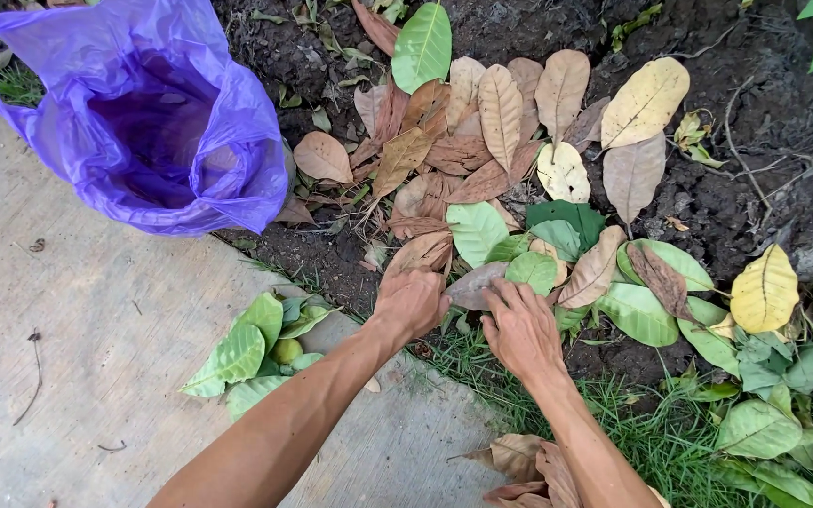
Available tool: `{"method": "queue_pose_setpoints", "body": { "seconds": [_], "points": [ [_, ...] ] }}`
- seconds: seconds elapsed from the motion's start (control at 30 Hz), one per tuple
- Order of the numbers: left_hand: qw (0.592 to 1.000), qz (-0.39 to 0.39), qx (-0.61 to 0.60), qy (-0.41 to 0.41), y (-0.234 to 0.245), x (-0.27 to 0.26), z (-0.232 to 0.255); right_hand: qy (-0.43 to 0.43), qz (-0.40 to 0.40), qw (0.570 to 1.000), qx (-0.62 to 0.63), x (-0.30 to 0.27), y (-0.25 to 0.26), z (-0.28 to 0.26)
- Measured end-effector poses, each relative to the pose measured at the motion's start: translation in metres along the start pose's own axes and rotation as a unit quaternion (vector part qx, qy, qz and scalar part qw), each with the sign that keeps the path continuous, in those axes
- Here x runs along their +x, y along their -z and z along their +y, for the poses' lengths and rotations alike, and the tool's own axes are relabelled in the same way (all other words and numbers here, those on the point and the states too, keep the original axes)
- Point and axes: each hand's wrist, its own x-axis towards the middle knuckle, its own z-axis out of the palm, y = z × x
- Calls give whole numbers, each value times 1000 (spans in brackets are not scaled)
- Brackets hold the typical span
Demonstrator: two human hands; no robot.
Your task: Pick and sort green and brown leaves from a garden bed.
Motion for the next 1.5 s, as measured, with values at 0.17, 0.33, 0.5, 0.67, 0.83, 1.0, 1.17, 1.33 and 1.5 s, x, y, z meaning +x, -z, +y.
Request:
{"method": "queue_pose_setpoints", "body": {
  "seconds": [0.17,0.33,0.5,0.67,0.83,1.0,1.17,1.33,1.5],
  "points": [
    [998,-14,-65,22,-9,5,4,-3,-7,1000,8,3,-9,6],
    [988,-3,-143,63,-13,12,7,-3,-6,1000,8,4,-12,9],
    [982,-20,-171,77,-17,21,4,-2,8,1000,12,4,-11,9],
    [971,-17,-230,70,5,12,11,-18,11,1000,-1,3,-6,9],
    [965,43,-257,23,16,4,14,-34,25,999,-10,1,14,7],
    [948,82,-308,20,41,-12,26,-52,30,997,-37,-9,29,9],
    [947,111,-302,-15,51,-23,30,-107,57,992,-16,-13,59,2],
    [951,173,-237,-95,77,-44,40,-145,80,986,14,-18,90,-4],
    [951,110,-270,-103,100,-67,51,-51,98,991,78,-22,141,-27]
  ]
}}
